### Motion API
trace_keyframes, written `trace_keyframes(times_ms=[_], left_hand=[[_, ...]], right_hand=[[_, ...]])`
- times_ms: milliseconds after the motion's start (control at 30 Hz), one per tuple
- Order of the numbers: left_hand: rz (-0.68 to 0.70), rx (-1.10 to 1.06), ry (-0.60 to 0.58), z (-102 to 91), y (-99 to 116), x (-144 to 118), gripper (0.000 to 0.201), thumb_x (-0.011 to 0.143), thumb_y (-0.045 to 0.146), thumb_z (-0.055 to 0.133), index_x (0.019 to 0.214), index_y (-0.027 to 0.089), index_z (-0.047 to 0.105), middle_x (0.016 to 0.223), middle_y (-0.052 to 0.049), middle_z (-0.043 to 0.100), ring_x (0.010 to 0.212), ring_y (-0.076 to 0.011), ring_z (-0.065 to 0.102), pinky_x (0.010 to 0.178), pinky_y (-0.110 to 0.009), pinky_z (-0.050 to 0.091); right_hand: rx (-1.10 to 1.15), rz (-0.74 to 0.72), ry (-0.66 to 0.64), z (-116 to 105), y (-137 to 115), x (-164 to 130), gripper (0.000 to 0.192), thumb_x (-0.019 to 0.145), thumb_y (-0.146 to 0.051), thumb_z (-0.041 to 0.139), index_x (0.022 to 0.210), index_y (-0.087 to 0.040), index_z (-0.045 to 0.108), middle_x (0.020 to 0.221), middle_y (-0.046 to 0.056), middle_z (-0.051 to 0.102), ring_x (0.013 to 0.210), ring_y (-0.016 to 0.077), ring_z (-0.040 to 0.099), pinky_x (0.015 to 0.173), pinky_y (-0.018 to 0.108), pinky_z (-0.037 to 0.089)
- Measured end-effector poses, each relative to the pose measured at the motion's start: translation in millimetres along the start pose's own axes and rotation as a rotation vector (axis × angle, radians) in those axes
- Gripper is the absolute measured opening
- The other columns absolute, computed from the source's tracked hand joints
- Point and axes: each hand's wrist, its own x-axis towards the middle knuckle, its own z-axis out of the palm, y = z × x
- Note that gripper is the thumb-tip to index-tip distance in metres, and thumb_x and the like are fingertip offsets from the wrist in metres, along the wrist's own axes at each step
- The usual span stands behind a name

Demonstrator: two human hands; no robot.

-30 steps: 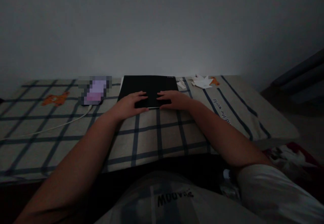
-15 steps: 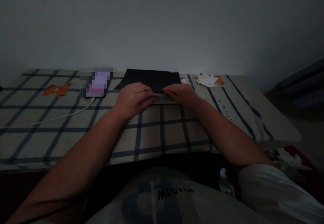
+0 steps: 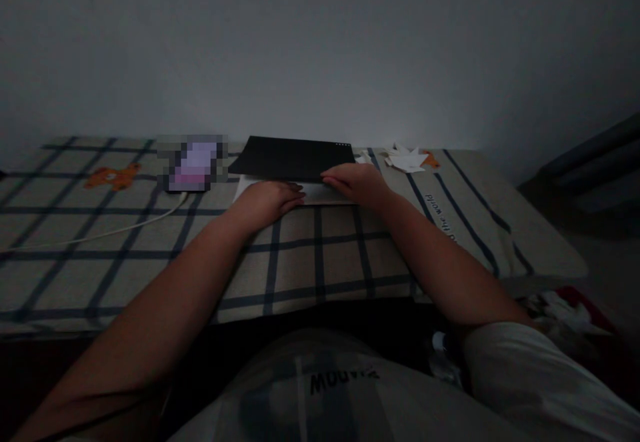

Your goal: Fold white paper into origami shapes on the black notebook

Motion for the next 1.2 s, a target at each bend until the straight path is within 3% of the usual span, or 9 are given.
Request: trace_keyframes(times_ms=[267,467,600,800,967,1067,1200], left_hand=[[-0.085,0.262,-0.062,-8.1,31.3,0.9,0.039,0.115,0.017,0.050,0.130,0.016,0.087,0.133,-0.015,0.088,0.122,-0.0371,0.085,0.089,-0.044,0.065],[-0.020,0.263,0.083,-0.9,26.7,-3.8,0.036,0.113,0.019,0.057,0.131,0.017,0.088,0.131,-0.016,0.089,0.119,-0.0372,0.085,0.081,-0.043,0.065],[0.121,0.220,0.249,6.9,11.4,-8.7,0.036,0.114,0.024,0.057,0.129,0.020,0.090,0.127,-0.015,0.090,0.111,-0.0332,0.086,0.081,-0.041,0.067],[0.342,0.290,0.346,13.1,1.1,-21.6,0.036,0.117,0.023,0.057,0.139,0.024,0.086,0.128,-0.012,0.091,0.109,-0.0287,0.087,0.076,-0.038,0.064],[0.434,0.384,0.338,-6.1,10.2,-42.5,0.039,0.115,0.012,0.054,0.138,0.022,0.083,0.124,-0.012,0.091,0.105,-0.0252,0.086,0.076,-0.035,0.060],[0.409,0.460,0.338,-26.8,16.8,-56.8,0.042,0.116,0.010,0.049,0.136,0.023,0.083,0.115,-0.009,0.091,0.097,-0.0236,0.085,0.076,-0.036,0.059],[0.338,0.514,0.492,-59.4,23.0,-69.4,0.043,0.118,0.015,0.048,0.135,0.030,0.084,0.113,-0.005,0.091,0.094,-0.0226,0.085,0.072,-0.036,0.058]], right_hand=[[-0.014,-0.018,0.007,3.5,1.8,1.4,0.040,0.119,-0.041,0.059,0.136,-0.022,0.089,0.136,0.009,0.089,0.128,0.0266,0.084,0.107,0.040,0.062],[-0.011,0.010,-0.002,0.0,-3.0,4.1,0.037,0.118,-0.036,0.061,0.137,-0.019,0.089,0.138,0.012,0.089,0.132,0.0286,0.083,0.110,0.041,0.062],[-0.013,0.025,-0.003,-2.1,-7.1,4.9,0.036,0.118,-0.032,0.062,0.139,-0.020,0.088,0.140,0.012,0.088,0.136,0.0281,0.082,0.112,0.040,0.062],[-0.002,-0.046,-0.098,-3.1,-5.4,5.6,0.029,0.111,-0.030,0.073,0.133,-0.025,0.091,0.141,0.009,0.088,0.135,0.0273,0.082,0.114,0.042,0.062],[0.090,-0.078,-0.213,-7.6,-0.7,4.3,0.027,0.104,-0.023,0.080,0.128,-0.025,0.092,0.142,0.010,0.087,0.137,0.0256,0.082,0.120,0.043,0.061],[0.165,-0.038,-0.219,-9.3,3.1,3.2,0.027,0.107,-0.023,0.075,0.127,-0.021,0.092,0.141,0.012,0.087,0.134,0.0256,0.083,0.119,0.042,0.062],[0.291,0.058,-0.181,-2.0,16.3,8.8,0.029,0.112,-0.026,0.067,0.122,-0.021,0.093,0.132,0.008,0.091,0.124,0.0224,0.086,0.113,0.038,0.065]])
